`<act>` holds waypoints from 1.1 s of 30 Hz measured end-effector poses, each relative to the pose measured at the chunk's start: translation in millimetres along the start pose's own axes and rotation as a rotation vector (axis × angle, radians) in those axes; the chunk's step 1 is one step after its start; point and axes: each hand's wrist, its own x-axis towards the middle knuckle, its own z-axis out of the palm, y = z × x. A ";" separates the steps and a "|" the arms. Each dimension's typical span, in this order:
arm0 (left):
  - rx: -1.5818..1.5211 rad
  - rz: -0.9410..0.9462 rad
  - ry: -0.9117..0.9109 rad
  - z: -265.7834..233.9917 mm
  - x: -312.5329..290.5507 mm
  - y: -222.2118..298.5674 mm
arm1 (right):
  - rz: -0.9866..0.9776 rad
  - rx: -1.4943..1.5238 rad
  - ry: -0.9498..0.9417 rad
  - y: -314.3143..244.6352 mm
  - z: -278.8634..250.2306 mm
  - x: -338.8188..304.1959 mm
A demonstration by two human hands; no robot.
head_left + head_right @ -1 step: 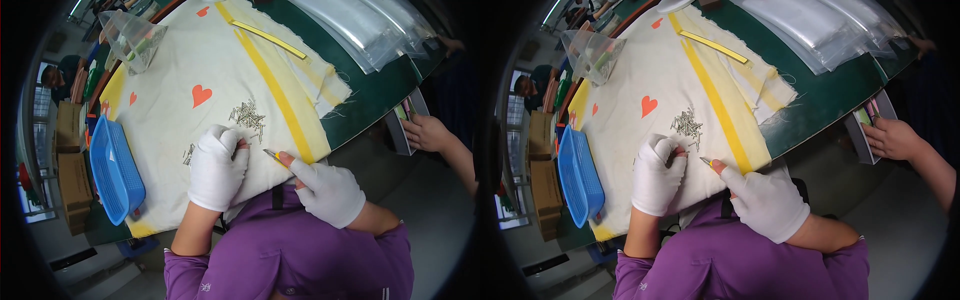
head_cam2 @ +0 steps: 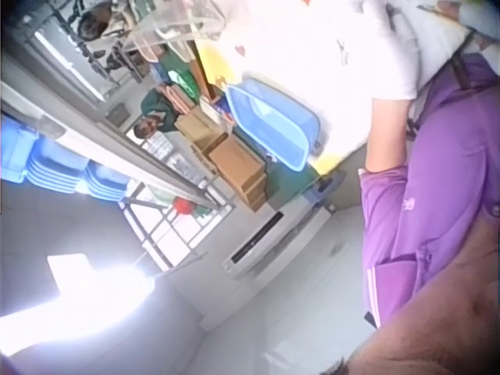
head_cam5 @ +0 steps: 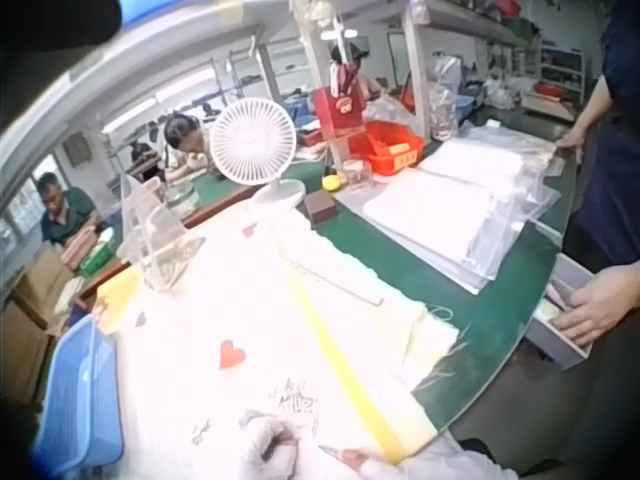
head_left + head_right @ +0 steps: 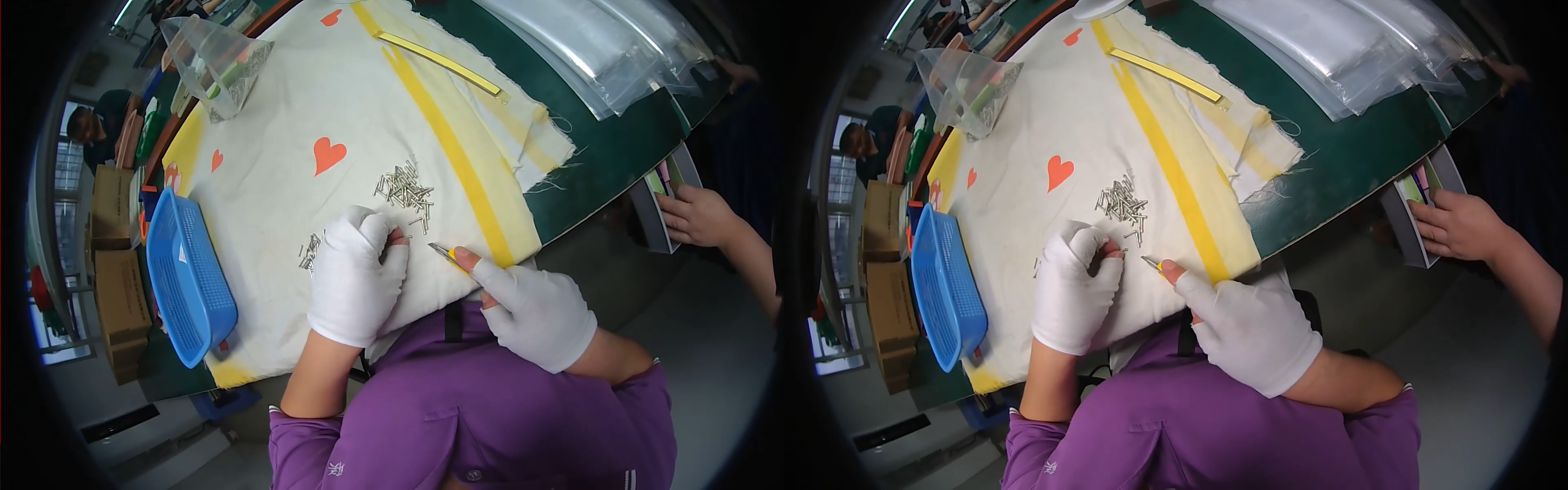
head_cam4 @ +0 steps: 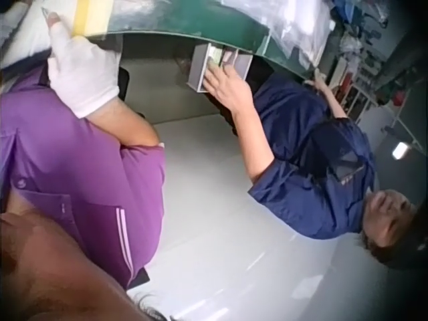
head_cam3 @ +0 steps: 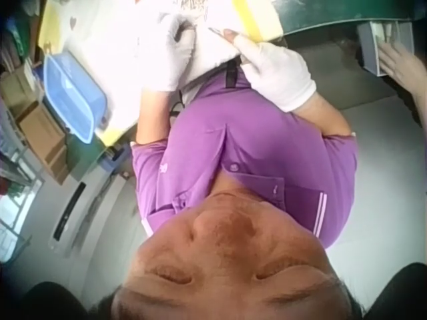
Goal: The person sorts small metal pins from a cloth into a small plastic bag, picking them up one by one with tweezers.
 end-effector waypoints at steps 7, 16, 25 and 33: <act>-0.047 -0.118 -0.056 1.7 -11.2 8.4 | -0.022 -0.057 -0.040 -6.6 -1.5 5.0; -0.063 -0.126 -0.028 5.4 -12.9 10.3 | -0.022 -0.053 -0.082 -10.1 -1.0 4.1; -0.069 -0.114 -0.015 6.7 -12.6 8.6 | -0.042 -0.070 -0.092 -10.8 -2.1 7.2; -0.099 -0.105 -0.009 7.1 -12.8 8.7 | -0.027 -0.132 -0.087 -15.2 -0.2 5.8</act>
